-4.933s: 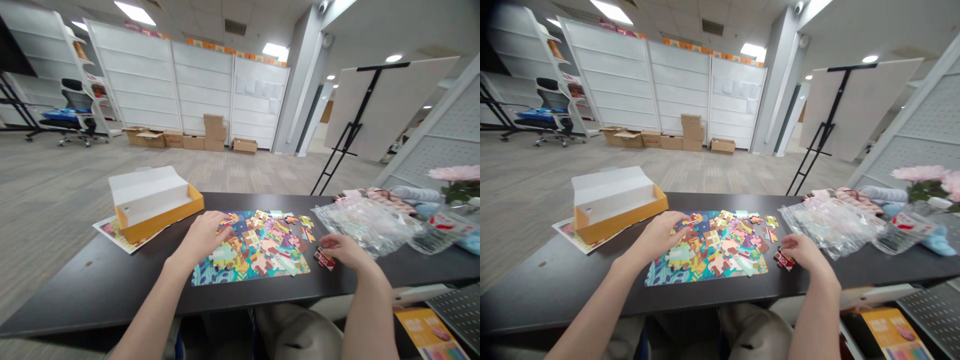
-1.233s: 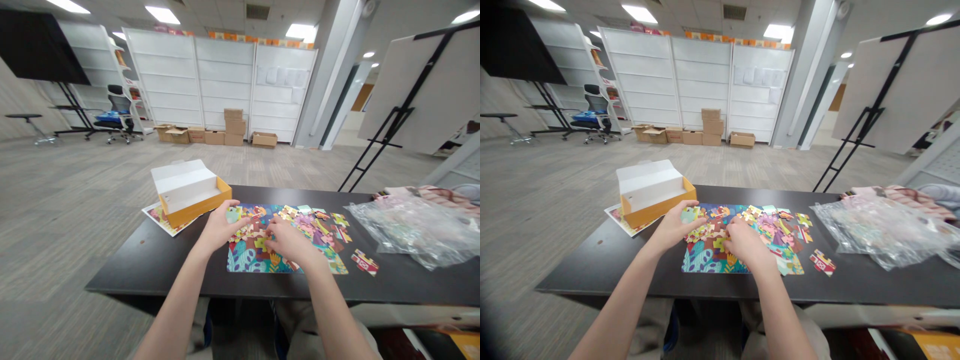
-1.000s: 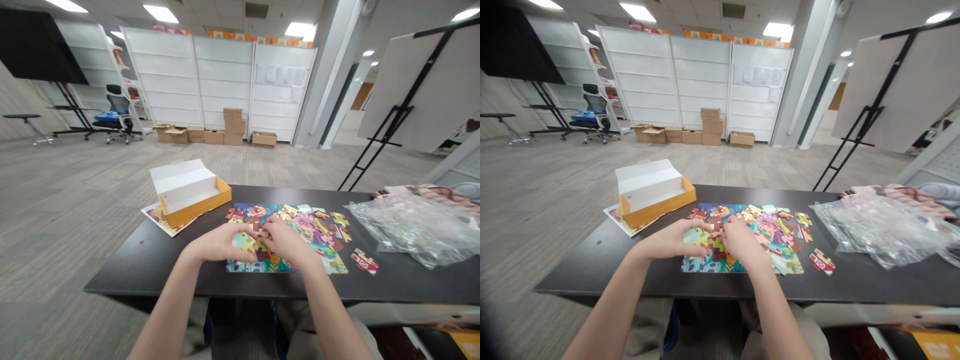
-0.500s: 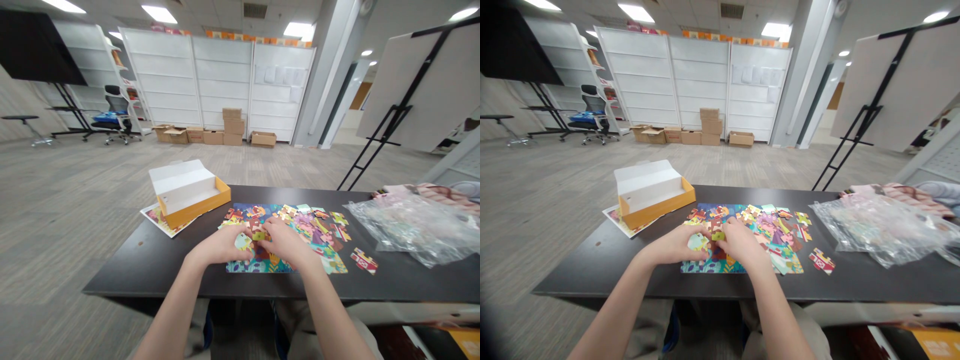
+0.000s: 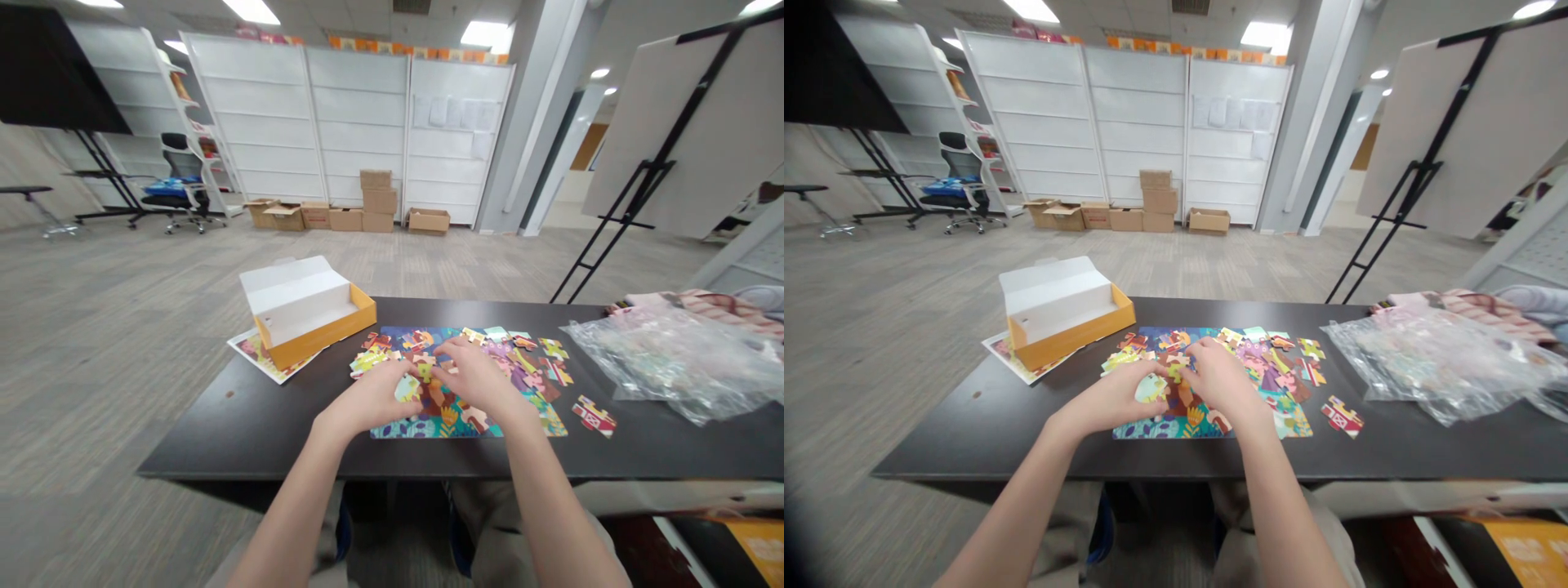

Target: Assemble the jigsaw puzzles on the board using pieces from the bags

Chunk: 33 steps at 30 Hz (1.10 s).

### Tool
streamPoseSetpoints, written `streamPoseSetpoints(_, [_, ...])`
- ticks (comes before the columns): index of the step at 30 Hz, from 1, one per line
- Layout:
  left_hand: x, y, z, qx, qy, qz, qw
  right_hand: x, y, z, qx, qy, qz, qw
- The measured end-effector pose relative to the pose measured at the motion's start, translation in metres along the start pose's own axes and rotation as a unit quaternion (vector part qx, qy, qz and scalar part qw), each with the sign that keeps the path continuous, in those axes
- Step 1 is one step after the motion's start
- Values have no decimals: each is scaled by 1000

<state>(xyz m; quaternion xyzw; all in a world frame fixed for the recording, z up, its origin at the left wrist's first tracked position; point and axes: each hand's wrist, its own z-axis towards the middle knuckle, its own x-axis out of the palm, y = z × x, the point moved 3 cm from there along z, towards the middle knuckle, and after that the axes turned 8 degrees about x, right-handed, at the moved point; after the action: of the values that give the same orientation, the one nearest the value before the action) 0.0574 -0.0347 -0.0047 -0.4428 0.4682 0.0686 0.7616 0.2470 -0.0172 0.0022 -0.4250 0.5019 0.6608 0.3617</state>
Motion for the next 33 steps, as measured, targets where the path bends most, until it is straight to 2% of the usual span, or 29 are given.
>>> streamPoseSetpoints(2, [7,-6,3,6,7,2,1000,-7,-9,-2,6,-4,-4,1000])
streamPoseSetpoints(6, [17,-13,9,-33,28,48,998,-20,-30,-5,27,-30,-10,999])
streamPoseSetpoints(8, [18,-16,12,-27,38,57,997,-25,-39,-7,54,-55,10,997])
streamPoseSetpoints(10, [19,-19,14,-3,41,54,998,-27,-46,-8,77,-48,41,995])
streamPoseSetpoints(13, [19,-20,17,15,36,48,998,-26,-50,-9,78,2,77,994])
streamPoseSetpoints(16, [20,-19,17,12,31,50,998,-24,-52,-7,60,20,93,994])
streamPoseSetpoints(22, [22,-13,18,-9,40,72,997,-16,-68,2,51,-12,107,993])
streamPoseSetpoints(27, [18,-10,21,-3,19,73,997,-14,-76,3,60,-35,111,991])
streamPoseSetpoints(33, [11,-9,19,-16,22,62,998,-11,-76,4,57,-24,128,990])
